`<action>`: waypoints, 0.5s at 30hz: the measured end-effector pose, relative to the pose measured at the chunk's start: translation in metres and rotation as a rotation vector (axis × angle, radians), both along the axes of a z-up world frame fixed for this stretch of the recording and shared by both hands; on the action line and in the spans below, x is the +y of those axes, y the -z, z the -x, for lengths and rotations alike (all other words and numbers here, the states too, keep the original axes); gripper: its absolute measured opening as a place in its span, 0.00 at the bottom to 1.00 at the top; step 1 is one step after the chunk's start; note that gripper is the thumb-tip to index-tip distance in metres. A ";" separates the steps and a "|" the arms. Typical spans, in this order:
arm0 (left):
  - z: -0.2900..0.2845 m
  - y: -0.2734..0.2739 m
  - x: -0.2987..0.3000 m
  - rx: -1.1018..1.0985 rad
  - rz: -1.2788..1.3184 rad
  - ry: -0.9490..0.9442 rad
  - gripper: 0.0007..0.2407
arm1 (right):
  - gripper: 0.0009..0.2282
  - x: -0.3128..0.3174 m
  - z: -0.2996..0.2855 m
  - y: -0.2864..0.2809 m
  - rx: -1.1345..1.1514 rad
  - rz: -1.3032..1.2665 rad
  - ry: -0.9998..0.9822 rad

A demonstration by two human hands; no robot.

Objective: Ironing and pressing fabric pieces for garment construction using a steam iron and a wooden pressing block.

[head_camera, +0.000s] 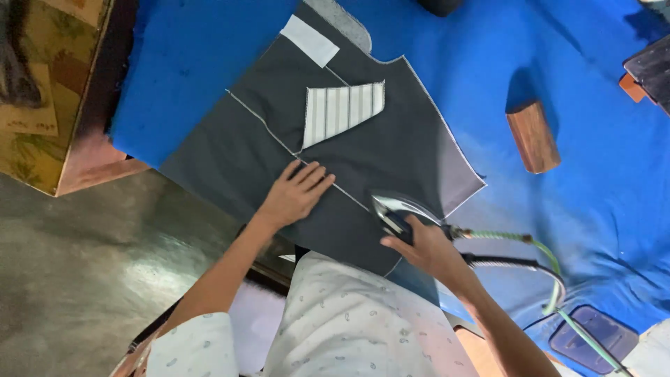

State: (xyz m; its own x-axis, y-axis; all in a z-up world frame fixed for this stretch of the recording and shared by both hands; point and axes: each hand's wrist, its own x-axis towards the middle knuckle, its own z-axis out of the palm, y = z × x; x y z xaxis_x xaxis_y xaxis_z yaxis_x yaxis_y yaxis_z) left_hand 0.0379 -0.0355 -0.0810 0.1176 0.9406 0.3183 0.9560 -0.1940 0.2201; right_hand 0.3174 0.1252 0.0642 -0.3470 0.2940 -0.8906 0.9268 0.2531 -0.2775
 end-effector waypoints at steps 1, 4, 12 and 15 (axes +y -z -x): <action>0.009 0.003 -0.001 0.001 0.001 0.008 0.15 | 0.39 -0.004 -0.018 0.011 0.001 0.001 0.008; 0.034 0.005 0.000 0.017 -0.027 -0.021 0.16 | 0.32 -0.014 -0.059 0.037 0.039 -0.071 0.095; 0.052 0.008 0.009 -0.133 -0.147 -0.016 0.14 | 0.28 -0.008 -0.012 0.027 0.151 -0.159 -0.038; 0.056 0.014 0.008 -0.179 -0.135 -0.005 0.16 | 0.30 -0.002 0.023 0.020 0.159 -0.104 -0.079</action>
State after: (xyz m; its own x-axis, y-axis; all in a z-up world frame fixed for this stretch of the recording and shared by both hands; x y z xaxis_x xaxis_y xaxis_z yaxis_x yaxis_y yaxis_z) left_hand -0.0180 -0.0277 -0.0954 0.0435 0.8883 0.4572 0.9048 -0.2290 0.3590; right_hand 0.2947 0.1234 0.0443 -0.5068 0.3479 -0.7887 0.8492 0.3587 -0.3875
